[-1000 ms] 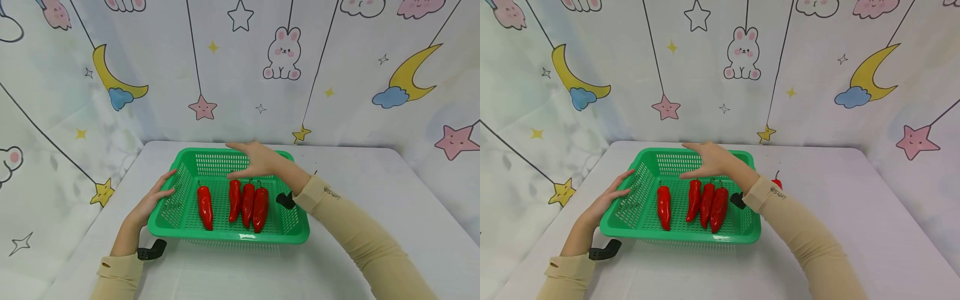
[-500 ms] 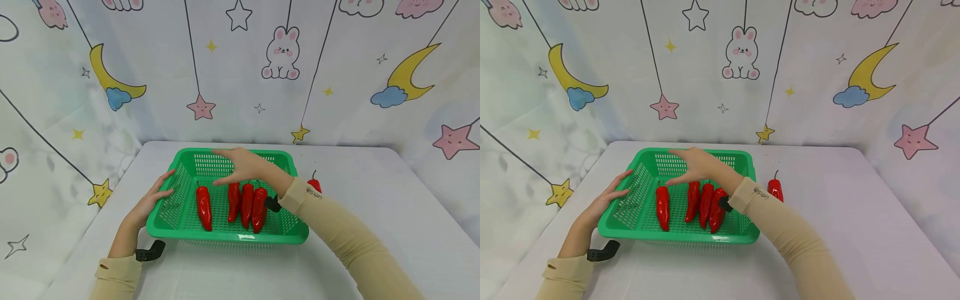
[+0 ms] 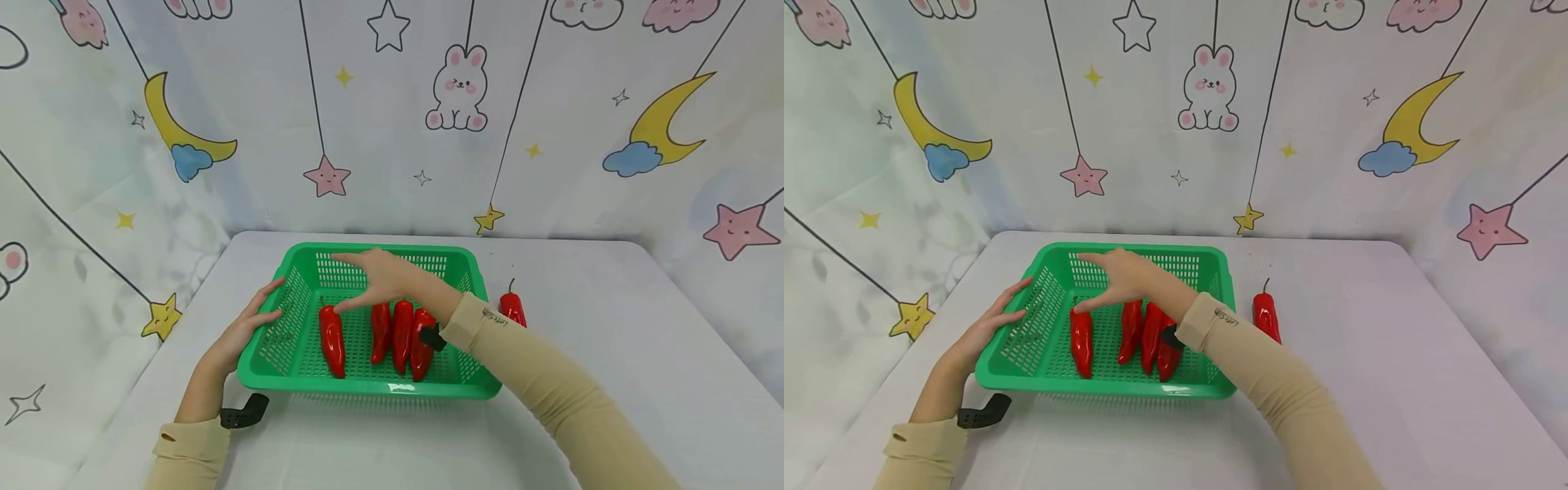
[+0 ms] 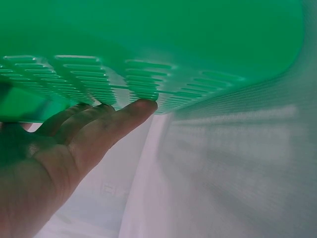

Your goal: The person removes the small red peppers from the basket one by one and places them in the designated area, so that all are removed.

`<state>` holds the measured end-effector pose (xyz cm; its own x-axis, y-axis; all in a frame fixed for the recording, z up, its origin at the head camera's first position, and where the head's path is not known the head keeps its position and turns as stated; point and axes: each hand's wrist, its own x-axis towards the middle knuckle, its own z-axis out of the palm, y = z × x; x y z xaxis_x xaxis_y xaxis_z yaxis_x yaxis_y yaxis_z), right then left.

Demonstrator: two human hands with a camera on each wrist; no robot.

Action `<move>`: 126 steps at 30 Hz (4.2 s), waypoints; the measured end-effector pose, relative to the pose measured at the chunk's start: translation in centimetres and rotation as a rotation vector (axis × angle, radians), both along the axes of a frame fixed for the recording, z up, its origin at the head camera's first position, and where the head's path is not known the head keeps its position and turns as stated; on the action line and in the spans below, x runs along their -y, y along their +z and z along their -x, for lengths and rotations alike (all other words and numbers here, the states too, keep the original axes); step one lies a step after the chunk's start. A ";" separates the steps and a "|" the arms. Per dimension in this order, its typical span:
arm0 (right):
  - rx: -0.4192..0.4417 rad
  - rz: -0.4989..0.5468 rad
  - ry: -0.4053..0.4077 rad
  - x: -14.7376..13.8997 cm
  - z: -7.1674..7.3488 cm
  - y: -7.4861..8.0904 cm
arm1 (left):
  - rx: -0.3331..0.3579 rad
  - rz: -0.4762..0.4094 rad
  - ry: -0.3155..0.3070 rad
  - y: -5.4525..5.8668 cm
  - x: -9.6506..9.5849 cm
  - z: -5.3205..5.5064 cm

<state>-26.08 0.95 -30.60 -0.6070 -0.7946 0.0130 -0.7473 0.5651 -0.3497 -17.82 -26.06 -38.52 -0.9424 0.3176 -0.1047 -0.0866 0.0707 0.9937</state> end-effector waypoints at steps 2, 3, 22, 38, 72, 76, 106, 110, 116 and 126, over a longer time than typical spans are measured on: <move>0.019 -0.007 0.002 0.3 -0.1 -0.2 | 0.003 -0.009 -0.006 -0.1 0.0 0.0; 0.025 -0.010 0.007 0.4 -0.1 -0.3 | 0.006 -0.016 -0.010 -0.1 0.0 -0.1; -0.008 -0.137 0.043 1.8 -0.4 -2.7 | -0.004 -0.016 -0.017 -0.1 0.0 0.0; 0.005 -0.177 0.112 3.6 -0.7 -3.8 | -0.008 -0.019 -0.020 0.1 0.2 0.1; -0.028 -0.342 0.085 5.3 -1.8 -6.6 | -0.019 -0.011 -0.032 -0.4 0.3 0.0; -0.032 -0.369 0.064 5.4 -1.9 -6.9 | -0.015 -0.015 -0.027 -0.4 0.3 0.0; -0.071 -0.406 0.042 5.5 -2.4 -7.8 | -0.025 0.009 -0.012 -0.3 0.3 0.1; -0.063 -0.392 0.059 5.3 -2.3 -7.7 | -0.029 0.020 -0.011 -0.4 0.3 0.0; -0.039 -0.340 0.084 5.2 -2.1 -7.3 | -0.031 0.017 -0.022 -0.4 0.4 0.0; 0.118 -0.252 0.095 4.8 -1.6 -7.1 | -0.026 0.014 -0.025 -0.3 0.3 0.4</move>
